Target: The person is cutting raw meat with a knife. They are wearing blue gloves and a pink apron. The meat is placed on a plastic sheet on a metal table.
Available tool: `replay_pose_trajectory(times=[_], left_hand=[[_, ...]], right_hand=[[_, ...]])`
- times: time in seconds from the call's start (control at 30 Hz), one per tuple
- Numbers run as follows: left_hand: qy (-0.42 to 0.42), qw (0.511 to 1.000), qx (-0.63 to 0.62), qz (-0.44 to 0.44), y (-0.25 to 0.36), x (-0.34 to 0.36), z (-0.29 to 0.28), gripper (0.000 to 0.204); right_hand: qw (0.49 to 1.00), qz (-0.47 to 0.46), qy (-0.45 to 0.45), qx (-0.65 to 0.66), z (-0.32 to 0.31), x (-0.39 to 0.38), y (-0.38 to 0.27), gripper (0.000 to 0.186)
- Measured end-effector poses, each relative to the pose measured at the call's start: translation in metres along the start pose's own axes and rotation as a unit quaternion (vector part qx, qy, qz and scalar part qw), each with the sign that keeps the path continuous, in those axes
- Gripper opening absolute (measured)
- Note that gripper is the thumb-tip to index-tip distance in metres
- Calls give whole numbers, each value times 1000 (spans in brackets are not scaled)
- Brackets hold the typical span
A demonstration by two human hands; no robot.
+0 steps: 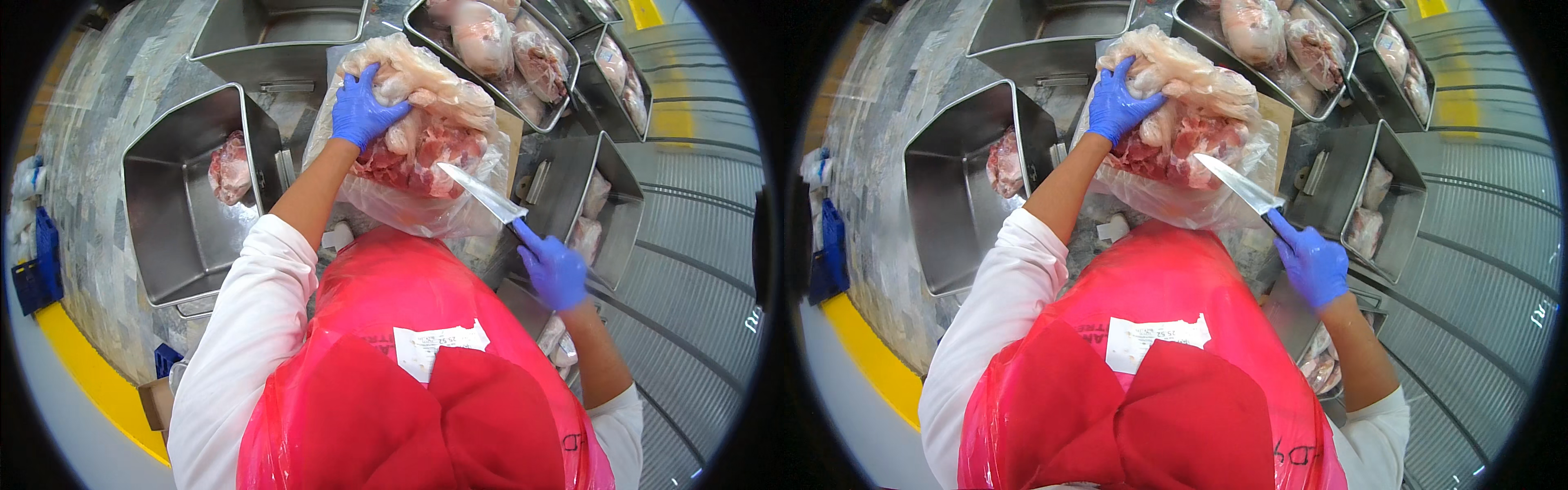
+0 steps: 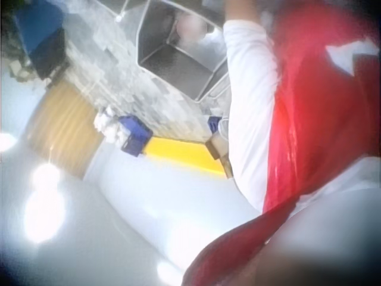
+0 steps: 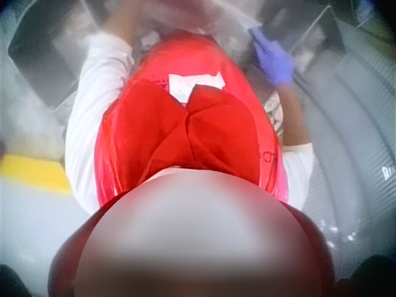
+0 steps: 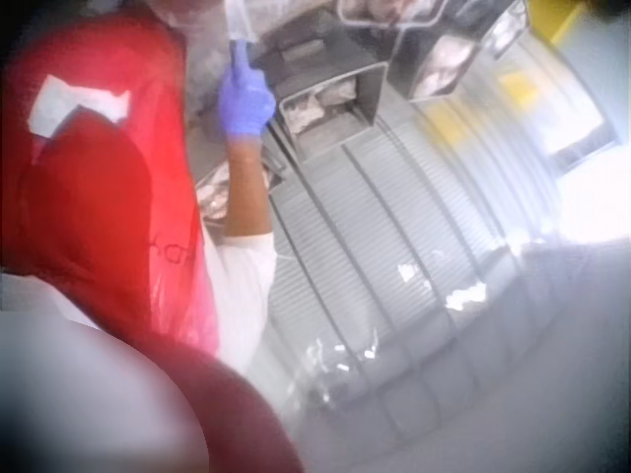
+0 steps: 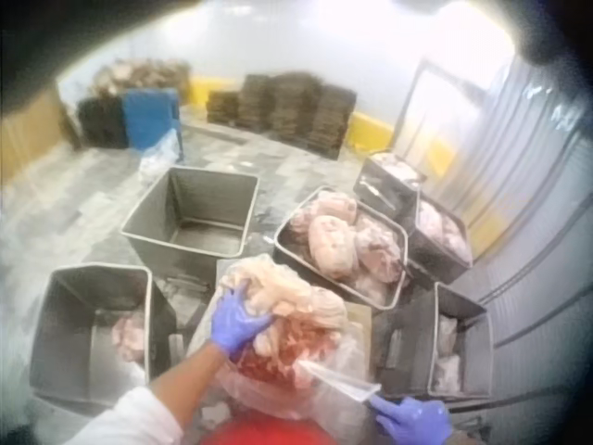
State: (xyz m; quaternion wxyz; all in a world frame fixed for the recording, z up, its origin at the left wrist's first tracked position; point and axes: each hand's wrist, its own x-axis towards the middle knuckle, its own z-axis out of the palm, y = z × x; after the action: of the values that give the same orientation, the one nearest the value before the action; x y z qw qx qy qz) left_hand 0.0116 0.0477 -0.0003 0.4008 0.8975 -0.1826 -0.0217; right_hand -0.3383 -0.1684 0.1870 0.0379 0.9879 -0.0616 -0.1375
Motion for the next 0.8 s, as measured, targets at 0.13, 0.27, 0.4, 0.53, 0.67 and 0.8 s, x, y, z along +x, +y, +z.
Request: replay_pose_trajectory(times=[0.13, 0.27, 0.4, 0.53, 0.67, 0.8], left_hand=[[13, 1000, 4, 3, -3, -2, -2, 105], [5, 1000, 3, -19, -2, -4, -4, 106], [12, 1000, 6, -18, -2, -1, -3, 106], [8, 999, 8, -35, -1, -1, -3, 105], [11, 999, 24, -45, -1, -4, -3, 104], [-2, 998, 38, -59, 3, -6, -3, 104]], right_hand=[[997, 3, -67, -38, -48, 23, -11, 48], [992, -14, -107, -71, -87, 43, -27, 47], [990, -27, -121, -69, -95, 65, -36, 44], [979, -37, -170, -101, -114, 86, -45, 44], [971, -56, -208, -100, -121, 107, -56, 45], [963, -76, -227, -121, -118, 121, -69, 46]])
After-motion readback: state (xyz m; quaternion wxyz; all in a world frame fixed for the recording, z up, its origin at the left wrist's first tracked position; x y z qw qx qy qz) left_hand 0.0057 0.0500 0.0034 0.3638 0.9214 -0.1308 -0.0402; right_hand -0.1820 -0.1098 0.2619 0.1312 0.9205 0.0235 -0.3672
